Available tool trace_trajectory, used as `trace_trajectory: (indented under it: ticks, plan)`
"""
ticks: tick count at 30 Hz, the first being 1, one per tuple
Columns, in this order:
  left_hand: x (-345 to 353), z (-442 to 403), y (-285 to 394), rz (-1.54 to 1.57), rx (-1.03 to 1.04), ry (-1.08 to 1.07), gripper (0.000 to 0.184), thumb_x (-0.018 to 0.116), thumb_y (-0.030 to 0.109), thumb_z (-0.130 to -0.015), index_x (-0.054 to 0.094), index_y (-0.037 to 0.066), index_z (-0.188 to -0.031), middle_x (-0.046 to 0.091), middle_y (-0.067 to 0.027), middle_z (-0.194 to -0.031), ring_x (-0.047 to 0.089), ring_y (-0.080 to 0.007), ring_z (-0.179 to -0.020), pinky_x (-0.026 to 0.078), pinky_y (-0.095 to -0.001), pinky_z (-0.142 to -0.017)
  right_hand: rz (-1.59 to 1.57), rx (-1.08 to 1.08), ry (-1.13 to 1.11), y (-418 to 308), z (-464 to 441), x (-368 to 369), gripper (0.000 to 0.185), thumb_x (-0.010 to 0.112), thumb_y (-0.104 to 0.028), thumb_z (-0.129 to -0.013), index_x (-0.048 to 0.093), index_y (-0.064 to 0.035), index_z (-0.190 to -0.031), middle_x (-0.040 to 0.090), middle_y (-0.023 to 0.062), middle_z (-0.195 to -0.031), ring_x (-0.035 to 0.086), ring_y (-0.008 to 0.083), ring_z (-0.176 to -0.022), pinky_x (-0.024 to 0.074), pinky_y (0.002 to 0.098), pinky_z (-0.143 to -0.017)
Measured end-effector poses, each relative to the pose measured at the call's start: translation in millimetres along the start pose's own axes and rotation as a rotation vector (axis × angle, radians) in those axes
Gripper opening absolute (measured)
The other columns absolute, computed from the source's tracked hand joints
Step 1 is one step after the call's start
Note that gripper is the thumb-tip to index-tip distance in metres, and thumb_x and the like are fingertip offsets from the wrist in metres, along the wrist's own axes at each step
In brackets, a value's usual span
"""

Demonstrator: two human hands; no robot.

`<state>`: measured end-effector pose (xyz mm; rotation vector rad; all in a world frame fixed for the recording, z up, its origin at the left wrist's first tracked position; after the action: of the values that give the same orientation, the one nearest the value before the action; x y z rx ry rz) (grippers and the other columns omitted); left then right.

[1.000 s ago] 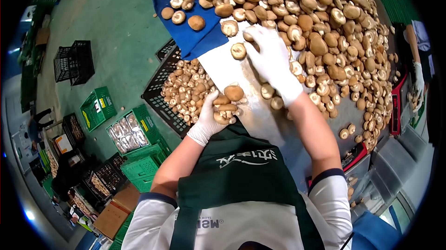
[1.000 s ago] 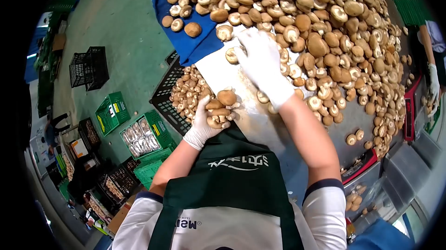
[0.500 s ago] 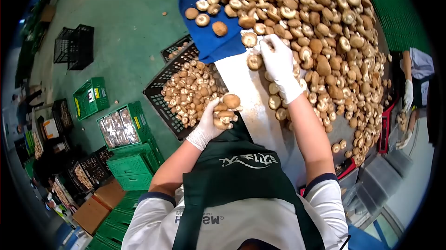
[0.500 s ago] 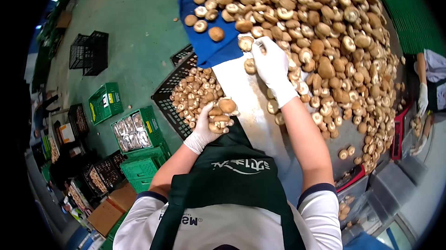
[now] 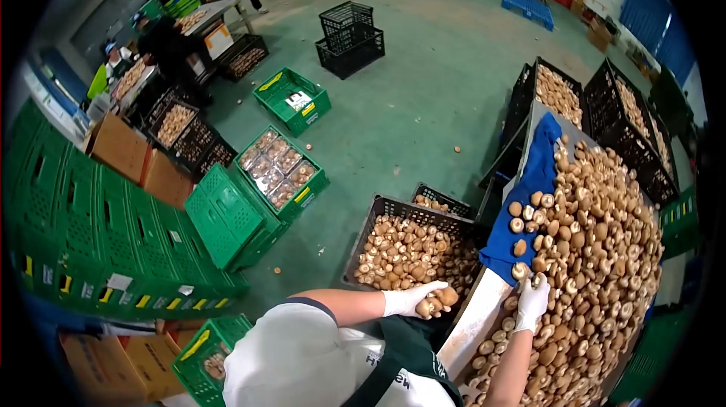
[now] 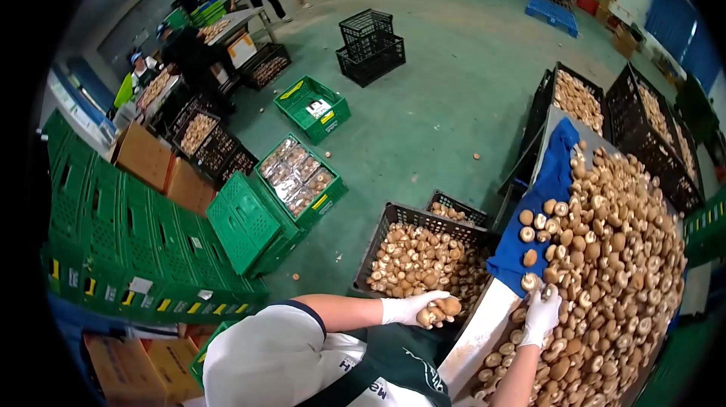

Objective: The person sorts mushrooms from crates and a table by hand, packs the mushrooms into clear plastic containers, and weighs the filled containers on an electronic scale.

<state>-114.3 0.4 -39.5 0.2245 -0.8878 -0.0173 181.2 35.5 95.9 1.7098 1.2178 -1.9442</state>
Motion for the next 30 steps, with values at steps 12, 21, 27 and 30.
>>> trace_trajectory:
  ticks: [12, 21, 27, 30]
  plan:
    - [-21.3, 26.9, -5.0, 0.104, 0.092, -0.178, 0.039, 0.057, 0.05, -0.093, 0.053, 0.013, -0.08, 0.046, 0.0028, -0.063, 0.049, -0.0155, -0.061, 0.04, -0.023, -0.045, -0.002, -0.134, -0.074, -15.1, -15.3, 37.0, 0.037, 0.068, -0.028, -0.085, 0.065, -0.0091, -0.116, 0.07, 0.0165, -0.103, 0.067, 0.032, -0.095, 0.0512, 0.0388, -0.086]
    - [-31.3, 58.4, 7.7, 0.134, 0.196, 0.148, 0.043, 0.053, 0.05, -0.096, 0.06, 0.009, -0.084, 0.058, -0.0041, -0.07, 0.054, -0.0165, -0.054, 0.038, -0.0212, -0.043, -0.602, -0.267, -0.436, -69.3, 44.8, 85.2, 0.031, 0.071, -0.013, -0.088, 0.065, 0.0003, -0.116, 0.068, 0.0071, -0.101, 0.061, 0.0117, -0.084, 0.05, 0.0255, -0.075]
    - [-48.3, 57.0, -4.4, 0.465, 0.006, -0.048, 0.055, 0.055, 0.047, -0.093, 0.055, -0.002, -0.119, 0.064, -0.0134, -0.085, 0.059, -0.022, -0.059, 0.046, -0.0283, -0.042, -0.473, -0.205, -0.314, -126.9, 64.1, 21.9, 0.036, 0.066, -0.027, -0.092, 0.065, -0.0039, -0.12, 0.069, 0.0093, -0.112, 0.063, 0.0181, -0.103, 0.0475, 0.0289, -0.094]
    - [-61.3, 67.1, -2.0, 0.173, 0.092, 0.094, 0.061, 0.048, 0.055, -0.093, 0.053, 0.006, -0.131, 0.065, -0.017, -0.112, 0.064, -0.0235, -0.075, 0.051, -0.0317, -0.053, -0.359, -0.14, -0.336, -105.3, 106.1, 15.8, 0.037, 0.065, -0.033, -0.09, 0.066, -0.0077, -0.117, 0.069, 0.0131, -0.094, 0.064, 0.0244, -0.093, 0.0499, 0.0354, -0.087]
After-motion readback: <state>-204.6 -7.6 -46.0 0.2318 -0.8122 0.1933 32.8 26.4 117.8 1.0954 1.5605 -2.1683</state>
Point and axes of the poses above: each hand's wrist, its own z-axis away from the middle knuckle, its own x-axis out of the palm, y = z × x, the point moved 9 cm from there along -z, towards the middle knuckle
